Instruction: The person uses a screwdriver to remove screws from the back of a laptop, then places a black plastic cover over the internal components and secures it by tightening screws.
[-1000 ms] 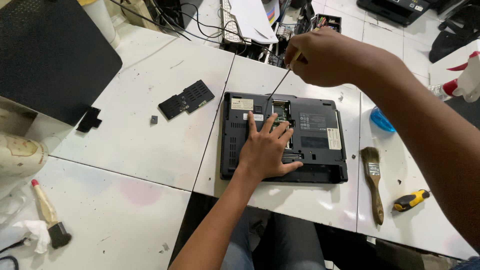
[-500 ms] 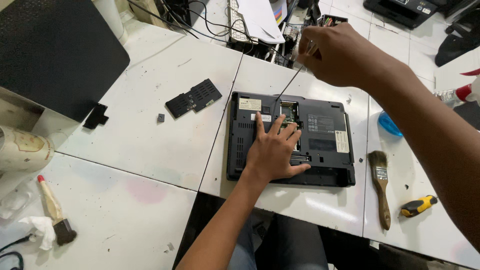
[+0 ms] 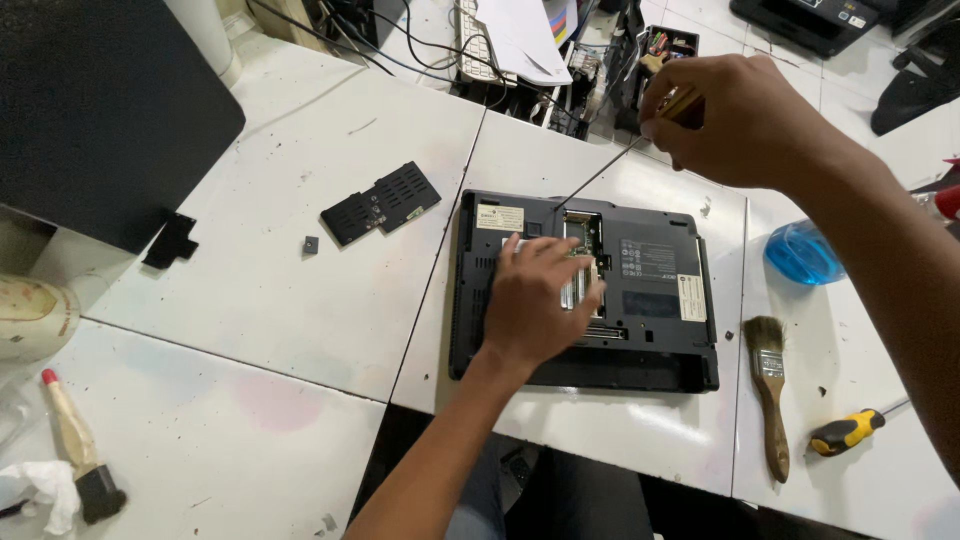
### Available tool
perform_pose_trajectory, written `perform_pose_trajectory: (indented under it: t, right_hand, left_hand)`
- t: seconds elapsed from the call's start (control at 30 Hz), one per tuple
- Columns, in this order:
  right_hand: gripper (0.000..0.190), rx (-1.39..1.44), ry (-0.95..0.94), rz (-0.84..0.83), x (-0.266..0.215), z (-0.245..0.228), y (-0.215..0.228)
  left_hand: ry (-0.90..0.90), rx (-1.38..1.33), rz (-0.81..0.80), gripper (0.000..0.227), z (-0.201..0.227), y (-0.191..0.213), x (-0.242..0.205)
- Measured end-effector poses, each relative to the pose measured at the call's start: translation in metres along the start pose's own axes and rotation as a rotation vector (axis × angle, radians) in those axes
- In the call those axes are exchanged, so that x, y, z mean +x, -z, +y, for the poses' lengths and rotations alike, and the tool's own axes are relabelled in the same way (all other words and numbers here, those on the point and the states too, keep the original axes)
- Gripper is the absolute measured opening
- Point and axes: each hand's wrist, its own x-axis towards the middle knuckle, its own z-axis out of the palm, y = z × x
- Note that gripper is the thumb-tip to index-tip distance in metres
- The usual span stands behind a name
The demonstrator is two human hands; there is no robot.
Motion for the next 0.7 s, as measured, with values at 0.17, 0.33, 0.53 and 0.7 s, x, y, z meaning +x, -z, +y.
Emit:
perform_pose_trajectory:
  t: [0.17, 0.33, 0.53, 0.7]
  right_hand:
    - [0.018, -0.077, 0.083, -0.037, 0.004, 0.016, -0.005]
    - [0.012, -0.073, 0.225, 0.080, 0.005, 0.008, -0.006]
    - [0.040, -0.116, 0.298, -0.010, 0.007, 0.011, 0.003]
    - [0.023, -0.138, 0.314, -0.046, 0.008, 0.005, 0.003]
  left_hand:
    - [0.208, -0.194, 0.236, 0.022, -0.043, 0.015, 0.034]
    - [0.170, 0.038, 0.094, 0.021, -0.063, 0.000, 0.054]
    - [0.080, 0.169, 0.193, 0.020, -0.062, -0.006, 0.052]
    - [0.036, 0.222, 0.152, 0.020, -0.056, -0.002, 0.051]
